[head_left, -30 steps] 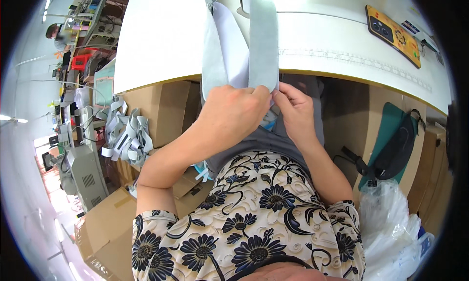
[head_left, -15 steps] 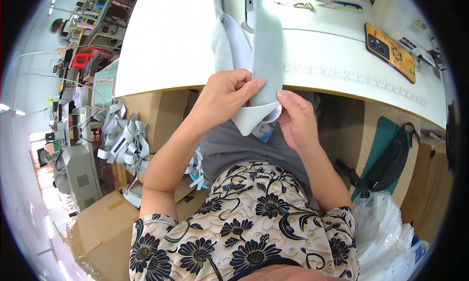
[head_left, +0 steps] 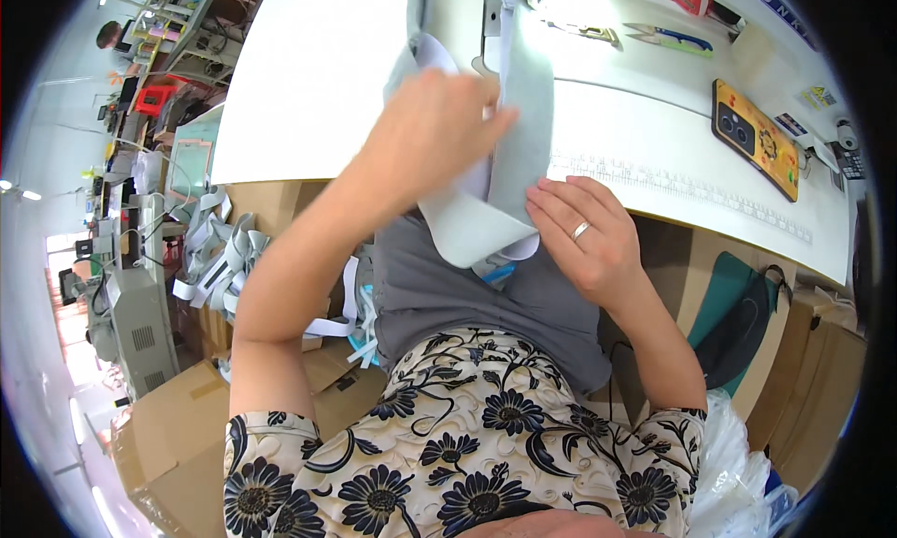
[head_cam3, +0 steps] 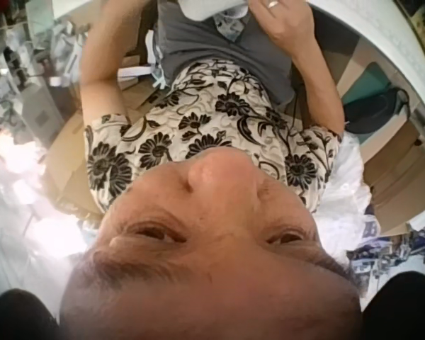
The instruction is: Sewing and assembling fabric straps using an industrial sewing machine.
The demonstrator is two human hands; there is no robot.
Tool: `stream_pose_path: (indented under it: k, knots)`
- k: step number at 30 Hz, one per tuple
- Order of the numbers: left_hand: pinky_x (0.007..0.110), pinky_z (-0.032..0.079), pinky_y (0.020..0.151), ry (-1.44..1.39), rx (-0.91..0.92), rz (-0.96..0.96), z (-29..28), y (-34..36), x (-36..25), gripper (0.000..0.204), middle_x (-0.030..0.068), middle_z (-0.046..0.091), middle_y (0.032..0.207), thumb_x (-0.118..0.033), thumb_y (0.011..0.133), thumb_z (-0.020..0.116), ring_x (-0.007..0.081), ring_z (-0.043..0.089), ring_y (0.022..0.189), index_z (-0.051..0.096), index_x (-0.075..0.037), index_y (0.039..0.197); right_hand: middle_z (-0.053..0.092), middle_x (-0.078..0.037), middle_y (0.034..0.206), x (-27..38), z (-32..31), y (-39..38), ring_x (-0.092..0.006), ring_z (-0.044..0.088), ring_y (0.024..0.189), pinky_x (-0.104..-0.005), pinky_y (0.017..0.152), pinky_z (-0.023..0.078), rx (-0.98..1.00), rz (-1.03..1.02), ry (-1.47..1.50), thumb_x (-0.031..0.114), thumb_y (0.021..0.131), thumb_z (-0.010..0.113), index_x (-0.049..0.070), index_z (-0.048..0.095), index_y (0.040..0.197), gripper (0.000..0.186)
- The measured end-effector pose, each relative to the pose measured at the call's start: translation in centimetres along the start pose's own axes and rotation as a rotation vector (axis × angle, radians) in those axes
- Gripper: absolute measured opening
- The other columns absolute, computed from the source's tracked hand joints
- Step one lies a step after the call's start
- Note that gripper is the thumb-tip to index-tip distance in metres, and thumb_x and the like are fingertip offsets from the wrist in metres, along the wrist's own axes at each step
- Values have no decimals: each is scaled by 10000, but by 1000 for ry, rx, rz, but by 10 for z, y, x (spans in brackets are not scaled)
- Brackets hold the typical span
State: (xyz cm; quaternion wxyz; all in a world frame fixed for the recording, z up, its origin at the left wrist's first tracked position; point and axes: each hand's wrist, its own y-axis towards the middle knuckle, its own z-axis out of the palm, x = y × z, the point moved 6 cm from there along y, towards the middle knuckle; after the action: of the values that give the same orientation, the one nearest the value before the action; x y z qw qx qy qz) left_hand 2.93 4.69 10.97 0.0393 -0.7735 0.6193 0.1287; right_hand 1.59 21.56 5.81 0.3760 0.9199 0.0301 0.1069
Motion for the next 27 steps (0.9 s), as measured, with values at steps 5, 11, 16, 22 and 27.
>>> stream_pose_path:
  k: [5,11,16,22,27]
  knots:
    - [362,508,558,-156,-18,-94,21,59,38,340,144,632,616,-325,837,672,280,636,559,663,11,781,671,-136,986,1,0,-3,-260,637,979,-387,889,508,-7,-5,-3,72,682,614,-42,673,878,234]
    - [245,412,502,-443,26,-302,32,49,47,272,18,611,655,-281,860,680,88,522,507,661,-12,822,672,-130,966,3,-5,-3,-249,636,974,-370,881,511,-8,-26,-21,57,679,632,-39,668,828,181]
    - [290,505,635,-125,-132,-107,30,47,41,219,58,667,775,-232,839,687,156,628,677,682,-41,944,668,-143,961,5,-5,-2,-261,634,960,-376,870,512,-16,-29,-1,53,671,638,-49,659,815,177]
    - [422,441,960,265,-326,531,34,25,-1,183,84,639,1112,-139,837,627,244,575,1139,666,-81,1006,657,-178,963,10,-8,1,-294,628,953,-391,854,512,49,-47,16,52,654,624,-66,654,800,190]
    - [478,369,1059,-55,-186,401,34,11,1,280,89,634,1185,-211,847,669,275,541,1209,670,-86,1098,666,-159,956,13,-15,4,-281,648,950,-376,800,528,119,-50,47,9,673,661,-79,666,838,187]
